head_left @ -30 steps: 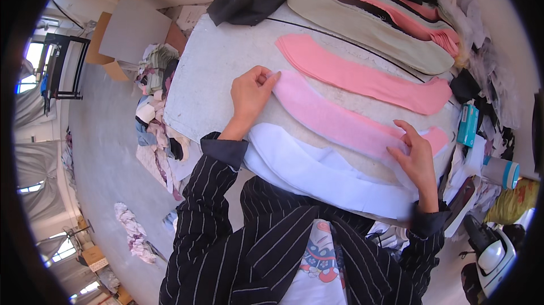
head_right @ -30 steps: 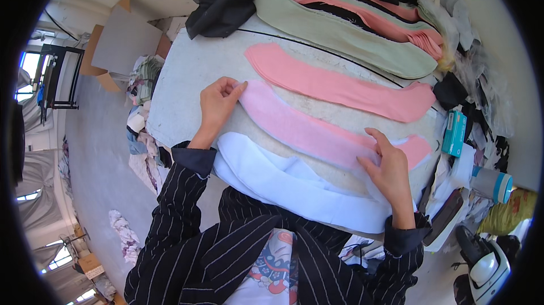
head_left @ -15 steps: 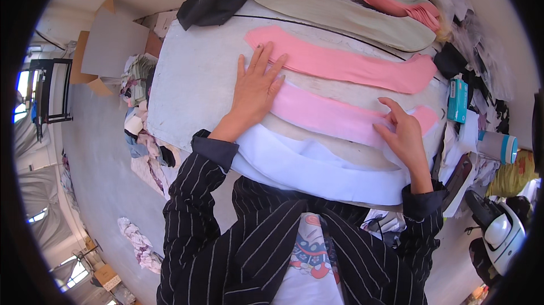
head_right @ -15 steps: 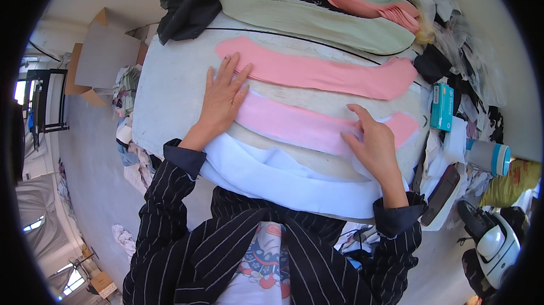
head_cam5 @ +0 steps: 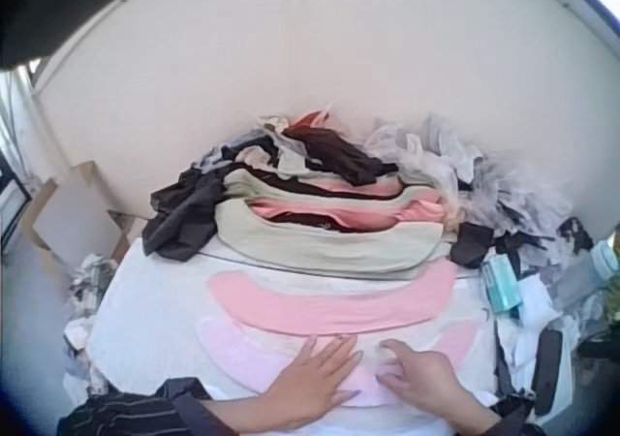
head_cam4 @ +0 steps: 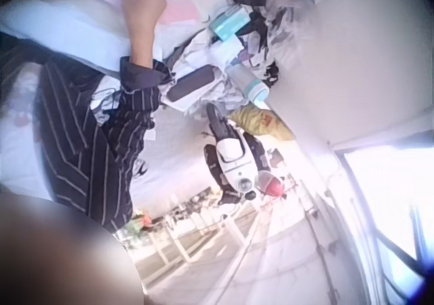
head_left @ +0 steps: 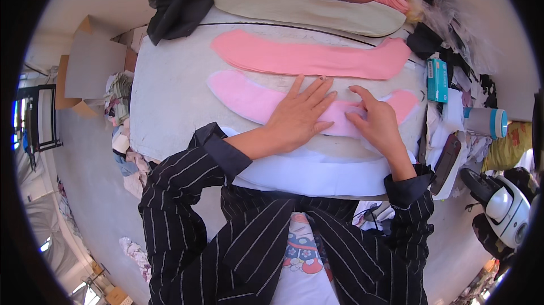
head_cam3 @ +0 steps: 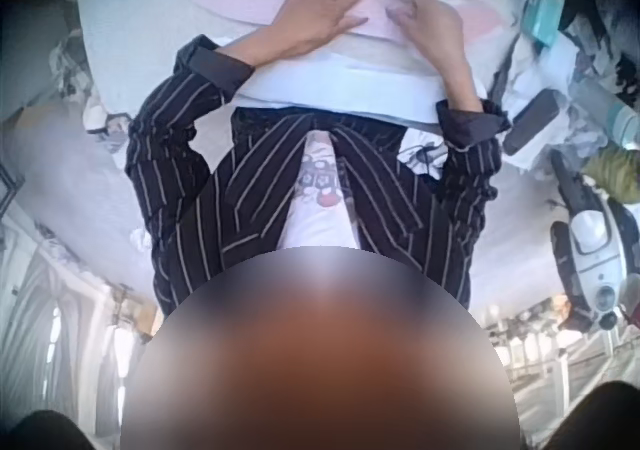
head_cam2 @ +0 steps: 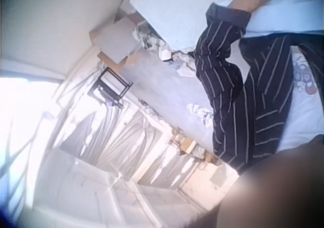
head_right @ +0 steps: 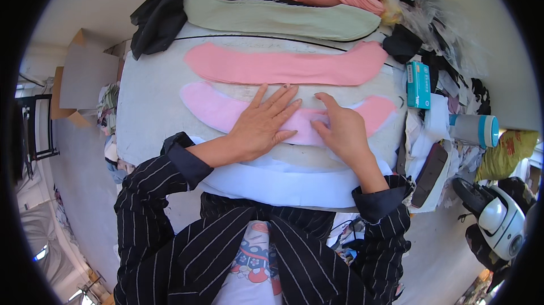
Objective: The person aligns pink fabric pieces on a white sheet, then uses shears to cut the white fabric along the pink templates. The person repeatedly positions the templates and trims the white fabric to match the shapes.
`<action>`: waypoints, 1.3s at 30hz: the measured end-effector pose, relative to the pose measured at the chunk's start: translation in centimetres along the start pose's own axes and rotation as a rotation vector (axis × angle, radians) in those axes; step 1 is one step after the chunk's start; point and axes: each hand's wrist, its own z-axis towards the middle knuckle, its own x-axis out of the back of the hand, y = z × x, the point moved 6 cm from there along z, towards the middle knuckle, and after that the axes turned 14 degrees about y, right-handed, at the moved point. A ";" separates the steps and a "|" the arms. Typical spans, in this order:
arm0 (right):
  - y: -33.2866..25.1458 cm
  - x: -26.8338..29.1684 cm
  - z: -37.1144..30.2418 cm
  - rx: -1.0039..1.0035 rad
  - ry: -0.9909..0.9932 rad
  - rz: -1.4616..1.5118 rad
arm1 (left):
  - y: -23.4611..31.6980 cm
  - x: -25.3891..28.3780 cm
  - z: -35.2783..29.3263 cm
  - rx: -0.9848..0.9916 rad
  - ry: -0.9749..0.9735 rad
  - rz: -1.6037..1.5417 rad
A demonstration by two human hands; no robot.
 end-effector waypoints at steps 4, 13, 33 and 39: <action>1.1 2.5 -0.4 -0.019 -0.044 0.039 | -0.5 -0.1 0.4 -0.018 0.009 -0.001; 5.4 4.4 -0.7 -0.091 0.085 -0.009 | -0.4 0.0 0.6 -0.071 -0.047 0.043; 11.5 7.2 -2.2 -0.230 0.429 0.061 | -0.3 -0.1 0.4 -0.061 -0.050 0.068; 11.6 7.1 -2.3 -0.175 0.491 0.037 | -0.3 -0.2 0.3 -0.075 -0.030 0.083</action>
